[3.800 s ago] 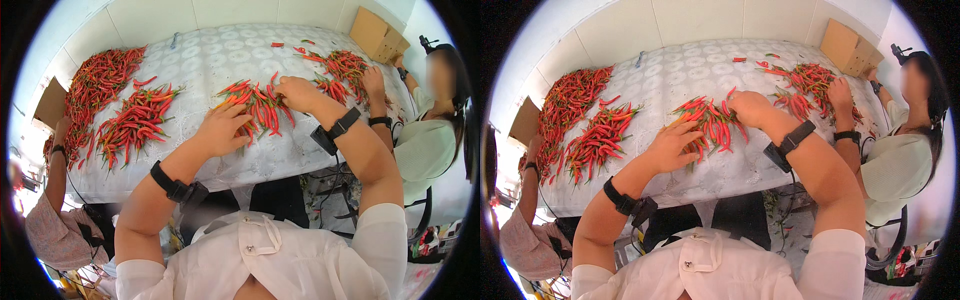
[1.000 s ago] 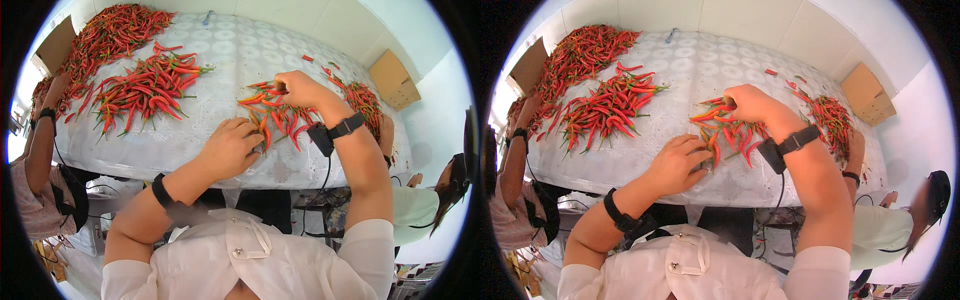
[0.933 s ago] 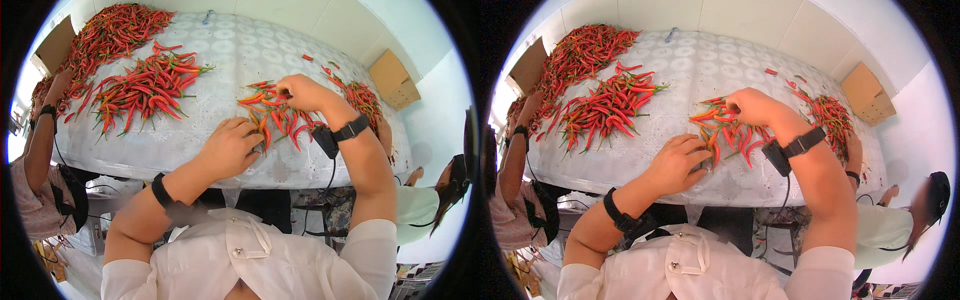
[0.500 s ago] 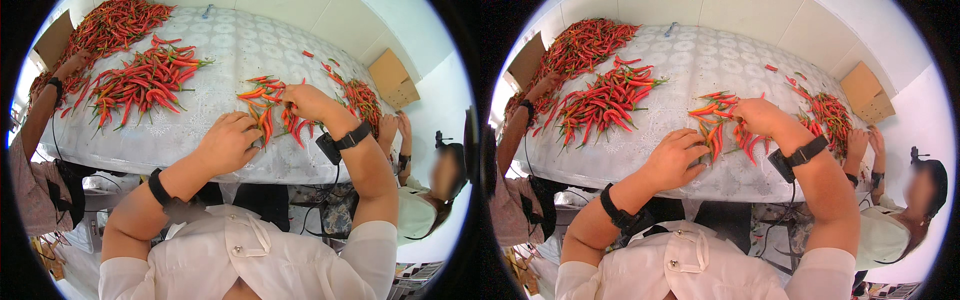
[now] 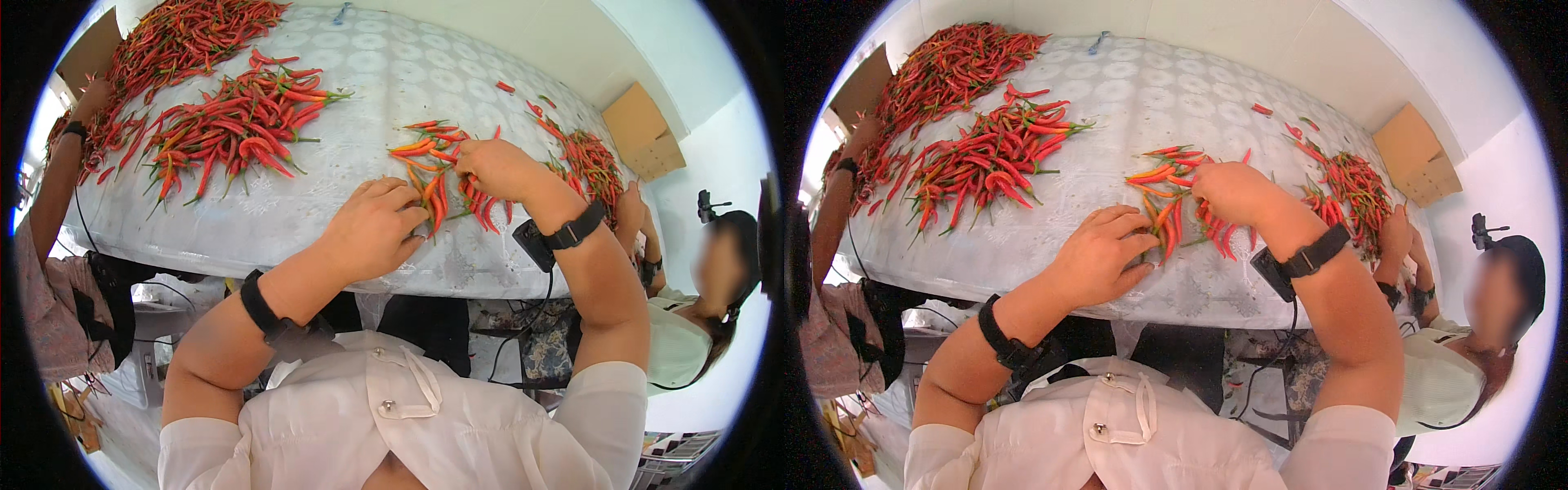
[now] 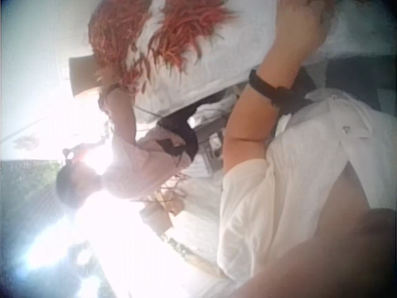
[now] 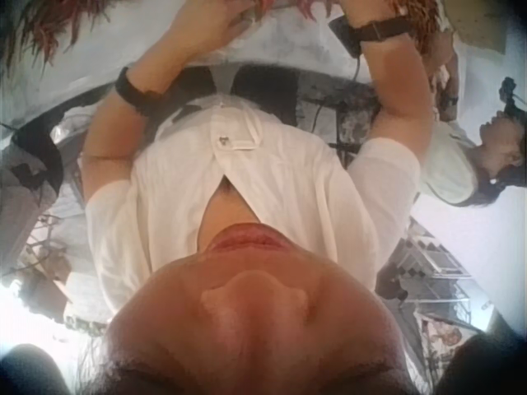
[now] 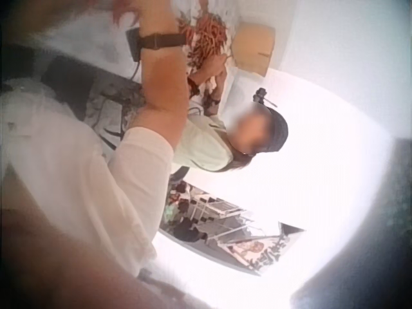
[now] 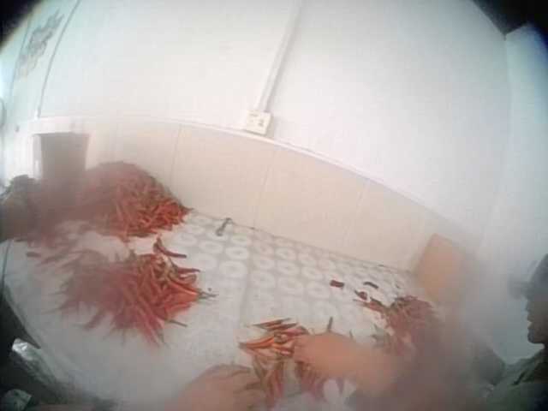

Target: The person sorts red chili peppers on a table, picking them up one by one and placing them into piles. The person also removes stems from some peppers and discards them.

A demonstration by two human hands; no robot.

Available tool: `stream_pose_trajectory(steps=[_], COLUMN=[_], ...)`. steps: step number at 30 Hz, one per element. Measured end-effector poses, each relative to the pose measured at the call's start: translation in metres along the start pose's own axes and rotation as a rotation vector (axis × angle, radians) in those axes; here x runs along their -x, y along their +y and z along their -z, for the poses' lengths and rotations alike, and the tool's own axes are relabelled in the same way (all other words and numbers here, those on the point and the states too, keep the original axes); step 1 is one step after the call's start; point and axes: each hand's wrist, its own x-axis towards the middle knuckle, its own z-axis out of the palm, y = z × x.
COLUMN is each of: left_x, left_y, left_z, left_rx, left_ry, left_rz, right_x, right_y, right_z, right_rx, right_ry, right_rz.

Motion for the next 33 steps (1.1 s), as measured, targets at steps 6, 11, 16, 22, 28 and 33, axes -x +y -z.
stream_pose_trajectory(steps=[6, 11, 16, 22, 28, 33], left_x=[0.002, 0.002, 0.003, 0.002, 0.002, 0.003], left_y=[0.0, -0.001, -0.001, -0.001, -0.003, -0.002], left_z=[0.002, 0.001, -0.001, -0.001, -0.002, -0.001], left_rx=[0.009, 0.014, 0.006, 0.011, 0.011, 0.018], left_ry=[-0.066, -0.064, -0.061, -0.048, -0.03, -0.025], left_rz=[0.035, 0.032, 0.034, 0.021, 0.017, 0.019], right_x=[-0.003, -0.003, -0.003, -0.013, -0.034, -0.04], right_y=[-0.004, -0.006, 0.002, 0.027, 0.03, 0.02], right_z=[0.005, 0.008, 0.011, 0.021, 0.0, 0.007], right_rx=[0.13, 0.097, 0.007, 0.006, 0.138, 0.181], right_ry=[-0.133, -0.15, -0.069, 0.212, 0.029, -0.033], right_rz=[-0.041, -0.034, -0.016, -0.036, -0.039, -0.083])
